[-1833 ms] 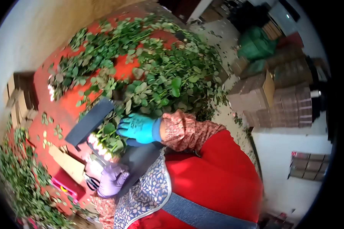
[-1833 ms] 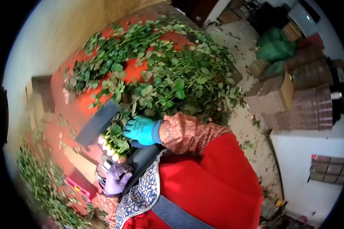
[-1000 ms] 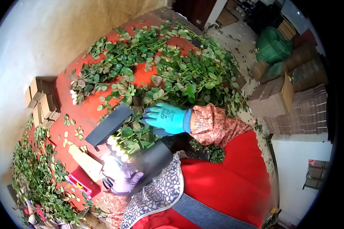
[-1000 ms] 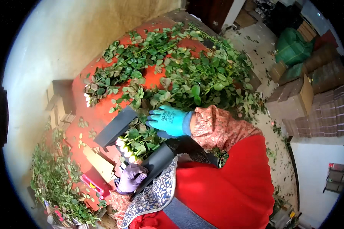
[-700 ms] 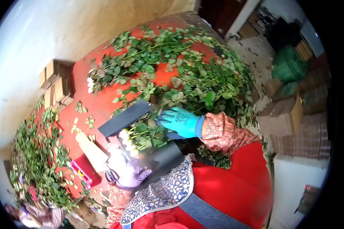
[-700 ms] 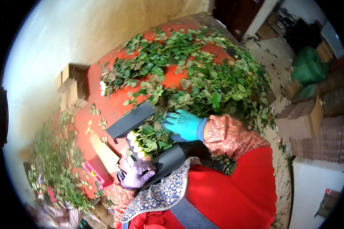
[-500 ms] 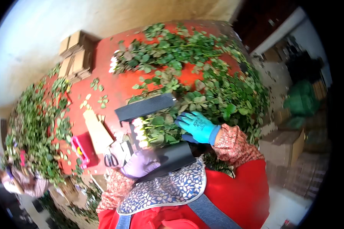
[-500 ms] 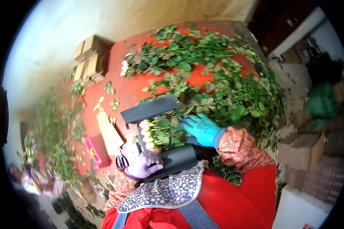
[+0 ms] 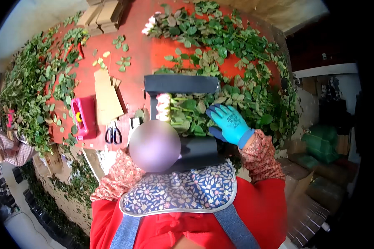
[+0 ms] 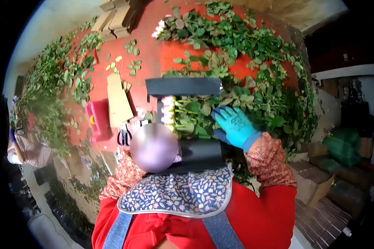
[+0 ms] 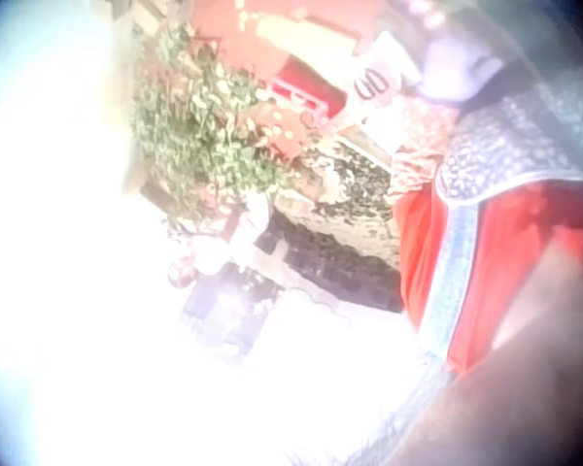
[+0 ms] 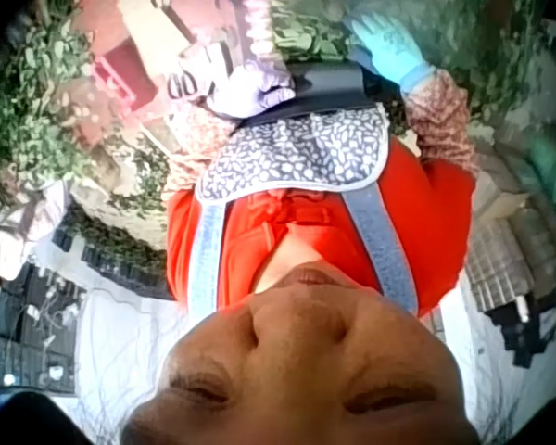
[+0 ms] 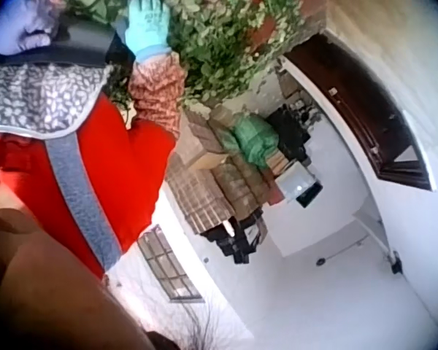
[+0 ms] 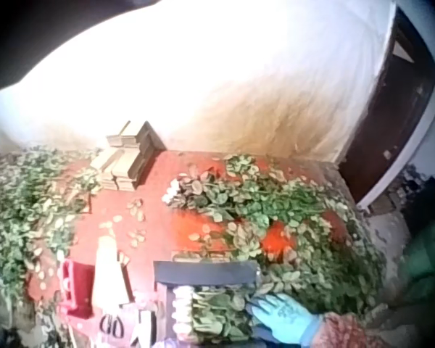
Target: The person places roses one at a time into a black cardboard floral box, arranging them in a row and securing them with a black cardboard insert and tape.
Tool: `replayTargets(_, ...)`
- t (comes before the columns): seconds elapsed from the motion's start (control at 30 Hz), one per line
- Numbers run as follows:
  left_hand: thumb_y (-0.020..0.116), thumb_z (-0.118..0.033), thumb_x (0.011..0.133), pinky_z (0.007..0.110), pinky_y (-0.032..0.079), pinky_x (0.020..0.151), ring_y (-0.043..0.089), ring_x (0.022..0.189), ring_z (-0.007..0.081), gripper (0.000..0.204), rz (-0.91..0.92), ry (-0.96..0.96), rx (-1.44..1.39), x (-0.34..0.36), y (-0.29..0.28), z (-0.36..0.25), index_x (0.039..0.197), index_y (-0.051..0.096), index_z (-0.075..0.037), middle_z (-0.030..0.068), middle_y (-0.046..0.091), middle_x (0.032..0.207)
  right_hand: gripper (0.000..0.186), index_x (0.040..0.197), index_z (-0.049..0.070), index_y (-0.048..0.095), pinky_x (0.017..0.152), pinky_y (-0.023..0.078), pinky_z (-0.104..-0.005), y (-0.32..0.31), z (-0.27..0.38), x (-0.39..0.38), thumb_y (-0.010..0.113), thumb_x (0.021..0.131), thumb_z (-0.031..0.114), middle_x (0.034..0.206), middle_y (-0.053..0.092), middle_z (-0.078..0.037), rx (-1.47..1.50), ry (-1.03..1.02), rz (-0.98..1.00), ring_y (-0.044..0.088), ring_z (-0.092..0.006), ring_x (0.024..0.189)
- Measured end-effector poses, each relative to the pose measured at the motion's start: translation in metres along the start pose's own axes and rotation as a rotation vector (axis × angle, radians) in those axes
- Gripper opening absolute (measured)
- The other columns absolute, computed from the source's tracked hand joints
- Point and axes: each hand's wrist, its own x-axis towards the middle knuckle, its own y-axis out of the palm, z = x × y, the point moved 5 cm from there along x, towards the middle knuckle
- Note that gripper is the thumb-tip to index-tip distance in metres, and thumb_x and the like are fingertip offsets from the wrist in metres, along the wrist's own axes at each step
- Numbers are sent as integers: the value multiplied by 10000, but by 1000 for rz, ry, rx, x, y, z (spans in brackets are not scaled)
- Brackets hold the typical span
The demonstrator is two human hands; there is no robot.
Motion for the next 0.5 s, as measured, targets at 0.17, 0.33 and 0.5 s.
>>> replayTargets(0.17,520,-188,979,372,501,925,593,1084,235,389,-24,55,425,-4,-13,-14,1332,515,-25,121,609,1178,559,1377,52,512,1040,397,-449,0,0,-1,653,885,277,1367,550,-148,0,0,9,513,-327,1255)
replayTargets(0.33,526,-193,981,392,502,944,596,1101,254,389,-77,7,184,-6,-16,-18,1327,507,-17,137,593,1222,560,1385,55,502,1045,389,-449,5,-1,-3,650,890,272,1382,536,-146,0,13,-12,504,-327,1264)
replayTargets(0.5,440,-264,1011,435,478,956,569,1103,297,398,15,-104,-83,-26,5,17,1314,470,-8,163,563,1224,547,1384,68,505,1083,340,-470,16,-1,-11,619,904,301,1399,520,-147,42,73,-81,463,-326,1316)
